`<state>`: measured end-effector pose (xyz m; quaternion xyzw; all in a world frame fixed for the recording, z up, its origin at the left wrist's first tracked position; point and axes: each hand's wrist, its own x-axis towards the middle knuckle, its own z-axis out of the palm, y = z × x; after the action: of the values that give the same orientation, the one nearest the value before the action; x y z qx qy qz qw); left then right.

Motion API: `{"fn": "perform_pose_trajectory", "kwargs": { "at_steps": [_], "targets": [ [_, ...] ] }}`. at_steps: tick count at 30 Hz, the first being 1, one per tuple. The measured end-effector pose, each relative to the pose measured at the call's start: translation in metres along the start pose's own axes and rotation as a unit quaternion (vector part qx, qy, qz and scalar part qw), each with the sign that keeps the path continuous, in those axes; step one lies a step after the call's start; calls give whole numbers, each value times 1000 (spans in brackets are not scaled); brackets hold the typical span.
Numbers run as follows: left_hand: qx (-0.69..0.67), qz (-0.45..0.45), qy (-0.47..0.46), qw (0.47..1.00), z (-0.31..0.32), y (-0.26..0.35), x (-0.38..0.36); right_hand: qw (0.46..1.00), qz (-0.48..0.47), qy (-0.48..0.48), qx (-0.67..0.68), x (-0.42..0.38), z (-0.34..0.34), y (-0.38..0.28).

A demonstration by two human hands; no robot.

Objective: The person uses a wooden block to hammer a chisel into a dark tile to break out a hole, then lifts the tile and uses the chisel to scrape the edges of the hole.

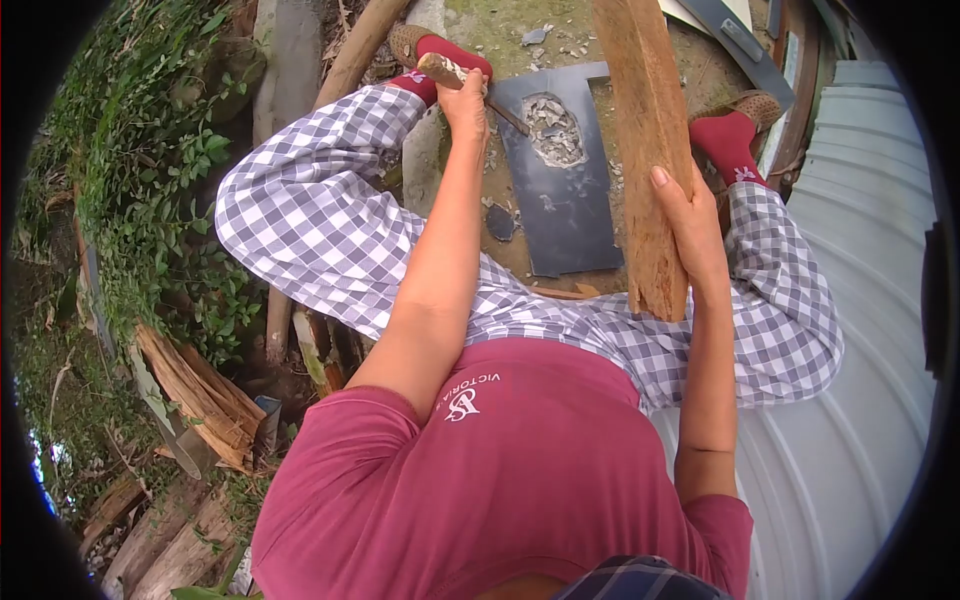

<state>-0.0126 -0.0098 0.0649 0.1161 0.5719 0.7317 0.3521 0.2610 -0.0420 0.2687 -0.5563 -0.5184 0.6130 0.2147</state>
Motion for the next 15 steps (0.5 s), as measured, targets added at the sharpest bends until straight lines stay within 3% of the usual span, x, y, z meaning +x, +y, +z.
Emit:
{"fn": "perform_pose_trajectory", "kwargs": {
  "at_steps": [2,4,5,8,9,15],
  "targets": [
    [-10,20,8,1000,8,-3,-1,999,-4,22,29,-3,0,16],
    [65,91,60,992,19,-7,-6,999,-3,40,16,-1,-2,24],
    [45,74,53,995,21,-5,-2,999,1,42,27,-2,-3,26],
    [107,123,99,982,34,22,-4,998,4,47,45,-5,-7,23],
    [137,151,76,976,38,38,-13,998,3,46,48,-4,-8,20],
    [139,63,98,983,19,12,-2,998,4,39,44,3,-2,27]
  ]
}}
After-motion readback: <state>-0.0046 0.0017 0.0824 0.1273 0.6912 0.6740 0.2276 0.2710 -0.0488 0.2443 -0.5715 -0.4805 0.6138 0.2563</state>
